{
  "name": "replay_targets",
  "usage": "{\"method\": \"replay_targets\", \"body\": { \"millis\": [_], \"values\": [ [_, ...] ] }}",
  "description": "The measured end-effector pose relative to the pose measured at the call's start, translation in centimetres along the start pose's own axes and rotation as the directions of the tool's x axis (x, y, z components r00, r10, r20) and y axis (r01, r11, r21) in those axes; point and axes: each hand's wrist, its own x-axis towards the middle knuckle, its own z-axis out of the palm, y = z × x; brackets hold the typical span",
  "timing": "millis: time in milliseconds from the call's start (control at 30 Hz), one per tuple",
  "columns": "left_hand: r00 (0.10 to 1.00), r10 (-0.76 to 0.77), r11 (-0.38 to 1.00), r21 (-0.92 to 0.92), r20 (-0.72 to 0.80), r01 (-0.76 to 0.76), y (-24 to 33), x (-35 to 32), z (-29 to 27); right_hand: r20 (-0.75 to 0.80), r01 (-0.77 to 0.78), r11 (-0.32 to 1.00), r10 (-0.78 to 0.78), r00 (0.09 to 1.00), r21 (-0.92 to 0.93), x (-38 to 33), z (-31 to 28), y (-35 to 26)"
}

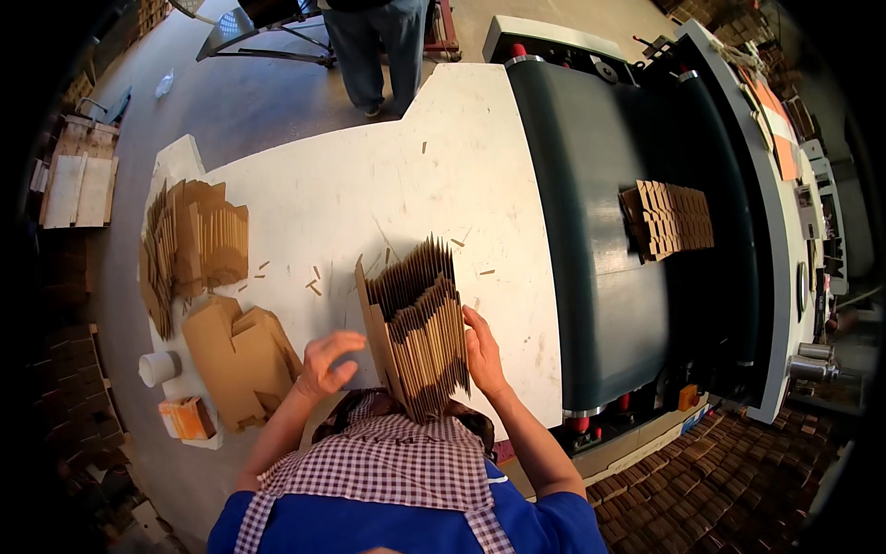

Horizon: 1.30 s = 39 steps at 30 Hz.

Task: The person stacks flat cardboard pieces on a white table and places them onto a conveyor belt. They repeatedly gather stacks of cardboard, align them, and move them to the belt, while another worker is visible in the background.

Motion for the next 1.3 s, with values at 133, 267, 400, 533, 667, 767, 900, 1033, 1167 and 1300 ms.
{"method": "replay_targets", "body": {
  "millis": [133, 267, 400, 533, 667, 767, 900, 1033, 1167, 1300],
  "values": [
    [0.996, -0.085, 0.859, -0.508, -0.029, 0.059, 0.4, 11.4, -0.3, 0.092, -0.095, 0.995, 0.096, 0.991, -0.010, 0.7, -0.7, -1.0],
    [0.878, -0.083, 0.834, -0.450, 0.471, 0.319, -0.7, 16.4, 1.7, 0.210, -0.211, 0.977, 0.199, 0.957, 0.037, 1.3, -0.6, -2.0],
    [0.594, -0.127, 0.839, -0.234, 0.794, 0.492, 0.1, 15.9, 1.6, 0.289, -0.344, 0.937, 0.346, 0.893, -0.061, 0.4, -0.6, -4.7],
    [0.885, -0.103, 0.874, -0.383, 0.454, 0.298, -0.6, 15.2, 2.1, 0.291, -0.468, 0.882, 0.432, 0.854, 0.063, -1.2, -0.3, -2.6],
    [0.687, -0.075, 0.997, -0.066, -0.723, 0.038, 1.0, 11.4, 1.4, 0.205, -0.558, 0.830, 0.546, 0.812, 0.003, -0.8, 0.0, -5.1],
    [0.690, -0.108, 0.941, 0.149, -0.716, 0.303, 0.9, 5.3, 2.3, 0.174, -0.581, 0.812, 0.565, 0.806, 0.055, -0.7, 0.2, -6.4],
    [0.819, -0.311, 0.922, 0.057, -0.482, 0.384, 0.8, 0.2, 8.0, 0.328, -0.632, 0.707, 0.544, 0.772, 0.316, 0.2, 1.0, -5.8],
    [0.855, -0.300, 0.923, 0.098, -0.424, 0.372, 2.3, 0.6, 6.3, 0.373, -0.594, 0.721, 0.473, 0.798, 0.357, 0.3, 2.2, -7.5],
    [0.848, -0.166, 0.825, 0.401, -0.503, 0.399, 8.8, 0.6, 0.9, 0.458, -0.574, 0.642, 0.362, 0.812, 0.509, 1.0, 3.5, -10.7],
    [0.809, 0.077, 0.479, 0.733, -0.583, 0.483, 15.4, -2.3, -6.1, 0.614, -0.653, 0.453, 0.253, 0.747, 0.607, 2.3, 10.2, -12.9]
  ]
}}
